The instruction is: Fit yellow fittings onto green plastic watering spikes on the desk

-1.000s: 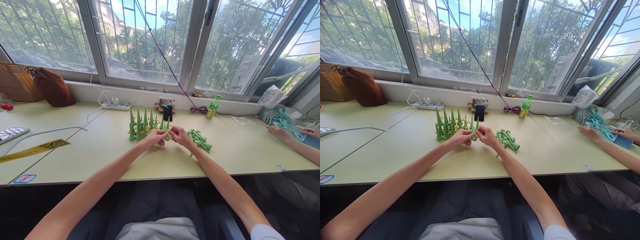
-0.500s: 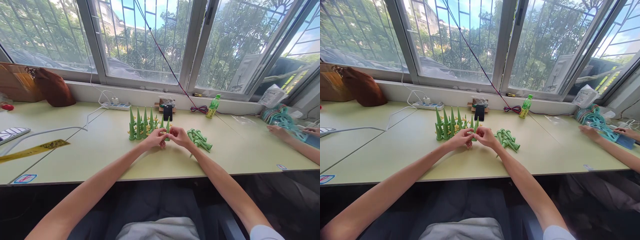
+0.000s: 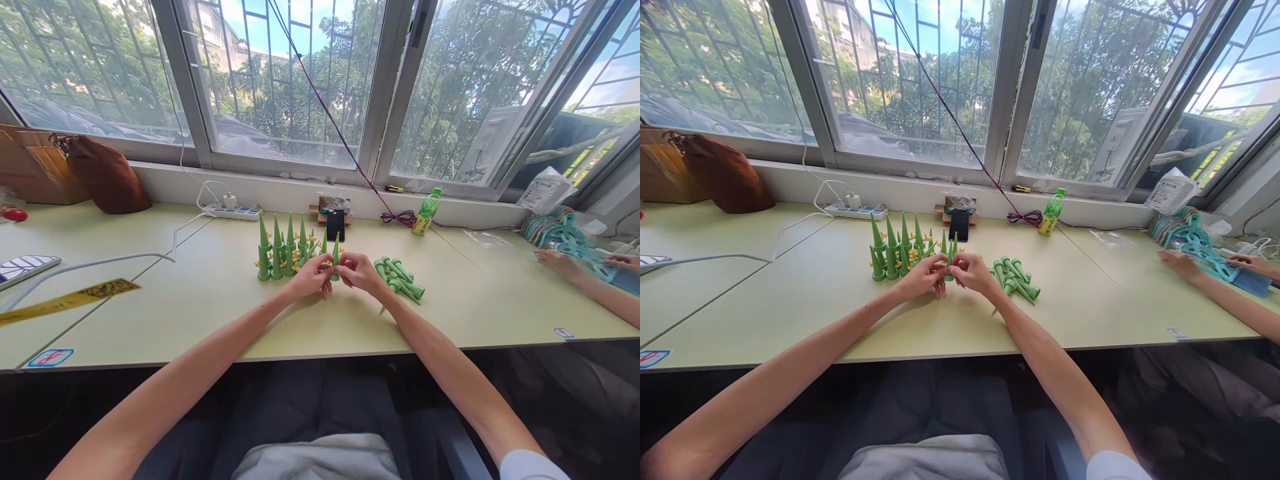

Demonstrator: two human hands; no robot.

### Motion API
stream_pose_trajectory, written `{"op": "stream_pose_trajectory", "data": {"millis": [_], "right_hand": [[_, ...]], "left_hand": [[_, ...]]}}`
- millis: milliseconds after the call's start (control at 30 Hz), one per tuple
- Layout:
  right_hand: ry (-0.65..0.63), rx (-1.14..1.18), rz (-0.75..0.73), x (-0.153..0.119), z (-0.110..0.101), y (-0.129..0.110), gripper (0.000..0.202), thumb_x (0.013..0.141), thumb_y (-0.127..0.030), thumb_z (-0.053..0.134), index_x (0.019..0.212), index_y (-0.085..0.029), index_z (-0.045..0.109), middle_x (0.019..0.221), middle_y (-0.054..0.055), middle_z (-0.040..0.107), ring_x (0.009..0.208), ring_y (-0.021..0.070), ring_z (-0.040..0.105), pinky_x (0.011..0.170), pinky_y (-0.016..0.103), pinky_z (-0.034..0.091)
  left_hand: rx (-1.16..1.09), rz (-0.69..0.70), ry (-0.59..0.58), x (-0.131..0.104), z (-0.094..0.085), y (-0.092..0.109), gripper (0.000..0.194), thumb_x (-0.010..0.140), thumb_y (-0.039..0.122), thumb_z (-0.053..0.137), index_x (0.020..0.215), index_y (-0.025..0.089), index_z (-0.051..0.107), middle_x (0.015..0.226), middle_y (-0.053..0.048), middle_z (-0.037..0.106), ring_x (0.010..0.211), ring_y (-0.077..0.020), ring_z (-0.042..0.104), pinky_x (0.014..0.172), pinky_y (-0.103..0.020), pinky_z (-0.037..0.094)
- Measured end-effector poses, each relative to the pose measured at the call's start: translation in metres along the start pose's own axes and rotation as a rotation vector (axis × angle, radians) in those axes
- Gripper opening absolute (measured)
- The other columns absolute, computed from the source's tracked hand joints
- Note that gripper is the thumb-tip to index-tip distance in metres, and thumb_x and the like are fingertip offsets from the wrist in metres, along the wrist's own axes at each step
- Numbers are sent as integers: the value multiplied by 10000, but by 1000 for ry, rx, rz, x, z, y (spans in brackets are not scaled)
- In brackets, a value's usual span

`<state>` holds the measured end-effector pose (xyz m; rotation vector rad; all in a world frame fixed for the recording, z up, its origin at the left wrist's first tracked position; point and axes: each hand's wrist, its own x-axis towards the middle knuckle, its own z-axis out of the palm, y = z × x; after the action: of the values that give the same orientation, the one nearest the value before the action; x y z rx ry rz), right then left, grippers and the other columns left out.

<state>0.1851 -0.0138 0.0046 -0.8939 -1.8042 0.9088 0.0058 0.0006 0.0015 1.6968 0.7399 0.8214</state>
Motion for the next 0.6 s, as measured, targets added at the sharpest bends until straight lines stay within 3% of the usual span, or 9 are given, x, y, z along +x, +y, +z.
{"op": "stream_pose_trajectory", "data": {"millis": [400,600], "right_hand": [[-3,87,14,1,0,-2,186,818,-309,597,702,-194,507,431,-66,529,350,72,436,370,197,333],[-11,64,11,1,-1,-1,282,827,-410,654,731,-190,507,460,-60,540,369,73,448,380,197,345]], "left_hand": [[0,43,26,0,0,-1,501,826,610,652,1007,179,468,734,-5,649,460,-119,618,417,-235,512],[-1,26,9,1,1,-1,441,867,564,618,998,178,450,813,-42,673,506,-134,648,412,-237,526]]}}
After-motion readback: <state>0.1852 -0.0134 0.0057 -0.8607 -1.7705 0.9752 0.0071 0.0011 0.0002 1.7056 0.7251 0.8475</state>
